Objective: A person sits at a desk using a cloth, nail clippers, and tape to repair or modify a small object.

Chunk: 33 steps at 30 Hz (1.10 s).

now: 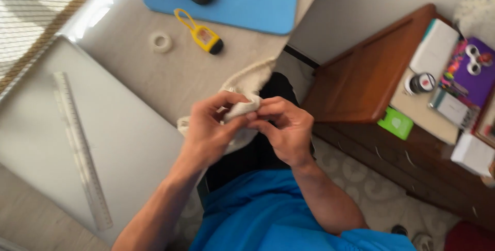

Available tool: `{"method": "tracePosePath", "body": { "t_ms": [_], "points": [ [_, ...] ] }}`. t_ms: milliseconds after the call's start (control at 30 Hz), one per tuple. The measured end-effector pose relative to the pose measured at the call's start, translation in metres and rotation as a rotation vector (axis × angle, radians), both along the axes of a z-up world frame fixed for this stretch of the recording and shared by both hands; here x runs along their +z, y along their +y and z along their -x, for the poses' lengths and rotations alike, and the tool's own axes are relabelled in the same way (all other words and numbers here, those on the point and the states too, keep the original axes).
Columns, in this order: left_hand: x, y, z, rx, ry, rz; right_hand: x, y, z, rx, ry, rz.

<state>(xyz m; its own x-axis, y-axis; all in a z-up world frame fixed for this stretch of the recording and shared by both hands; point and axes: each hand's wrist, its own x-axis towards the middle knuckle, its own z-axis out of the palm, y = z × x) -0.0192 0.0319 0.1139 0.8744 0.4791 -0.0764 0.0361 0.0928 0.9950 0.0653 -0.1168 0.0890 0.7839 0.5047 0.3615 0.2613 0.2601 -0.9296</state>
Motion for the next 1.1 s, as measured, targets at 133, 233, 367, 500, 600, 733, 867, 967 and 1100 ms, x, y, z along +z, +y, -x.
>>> {"method": "tracePosePath", "body": {
  "t_ms": [133, 233, 367, 500, 600, 733, 867, 967, 1100],
  "points": [
    [0.025, 0.004, 0.007, -0.126, -0.067, -0.162, -0.027, -0.006, 0.015, 0.04, 0.379, -0.169],
    [0.03, 0.004, 0.011, -0.241, -0.097, -0.199, -0.008, -0.004, 0.021, 0.081, 0.589, -0.231],
    [0.041, 0.012, 0.015, -0.331, -0.089, -0.24, -0.015, -0.006, 0.027, 0.065, 0.745, -0.279],
    [0.044, 0.01, 0.017, -0.208, -0.061, -0.495, -0.008, -0.009, 0.025, 0.11, 0.581, -0.232],
    [0.035, 0.009, 0.018, -0.08, -0.045, -0.524, -0.003, -0.013, 0.025, 0.083, 0.414, -0.146],
    [0.037, 0.008, 0.018, -0.084, -0.055, -0.552, 0.013, -0.014, 0.03, -0.03, 0.133, 0.008],
    [0.042, 0.007, 0.016, -0.139, -0.084, -0.589, 0.002, -0.012, 0.025, -0.056, 0.041, 0.045],
    [0.043, 0.005, 0.016, -0.21, -0.135, -0.599, -0.01, -0.01, 0.022, 0.018, 0.28, -0.056],
    [0.032, 0.001, 0.015, -0.061, -0.153, -0.588, -0.006, -0.007, 0.021, 0.019, 0.311, -0.12]
  ]
}}
